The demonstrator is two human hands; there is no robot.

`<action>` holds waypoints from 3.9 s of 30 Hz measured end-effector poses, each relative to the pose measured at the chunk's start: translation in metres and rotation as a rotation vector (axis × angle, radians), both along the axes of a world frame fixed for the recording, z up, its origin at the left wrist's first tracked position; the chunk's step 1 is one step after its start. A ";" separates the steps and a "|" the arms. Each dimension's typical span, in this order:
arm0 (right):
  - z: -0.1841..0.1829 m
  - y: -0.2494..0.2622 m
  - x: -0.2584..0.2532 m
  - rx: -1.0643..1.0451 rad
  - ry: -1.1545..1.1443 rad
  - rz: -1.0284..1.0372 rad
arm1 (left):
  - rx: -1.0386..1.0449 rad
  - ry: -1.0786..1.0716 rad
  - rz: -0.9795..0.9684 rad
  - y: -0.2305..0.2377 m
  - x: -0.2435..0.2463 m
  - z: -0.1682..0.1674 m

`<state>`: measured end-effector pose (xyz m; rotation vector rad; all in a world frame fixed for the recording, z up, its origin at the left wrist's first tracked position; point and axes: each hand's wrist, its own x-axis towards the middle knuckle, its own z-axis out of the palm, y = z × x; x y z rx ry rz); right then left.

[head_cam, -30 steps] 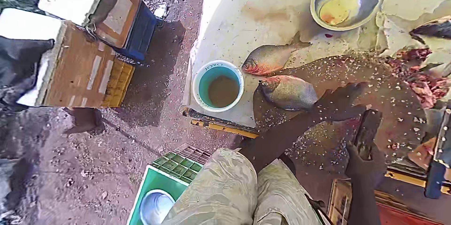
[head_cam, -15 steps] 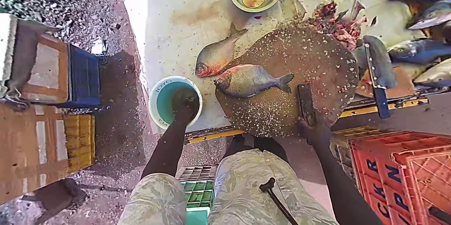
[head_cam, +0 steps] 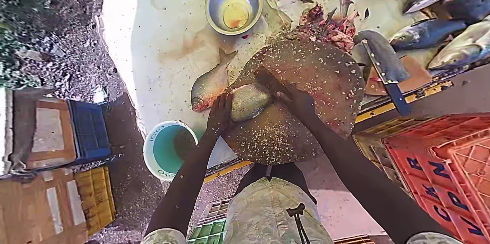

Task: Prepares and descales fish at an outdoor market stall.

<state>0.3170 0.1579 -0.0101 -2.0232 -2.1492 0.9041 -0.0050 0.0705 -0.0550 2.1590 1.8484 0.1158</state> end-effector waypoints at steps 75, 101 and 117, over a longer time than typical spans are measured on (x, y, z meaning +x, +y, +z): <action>0.091 0.010 -0.053 -0.365 0.049 0.107 | 0.189 -0.137 0.435 -0.012 0.061 -0.019; 0.060 0.006 -0.122 -0.266 -0.037 0.254 | 0.256 -0.142 0.491 -0.018 0.064 -0.050; 0.115 0.005 -0.124 -0.327 -0.446 0.553 | 0.181 -0.216 0.628 -0.026 0.071 -0.038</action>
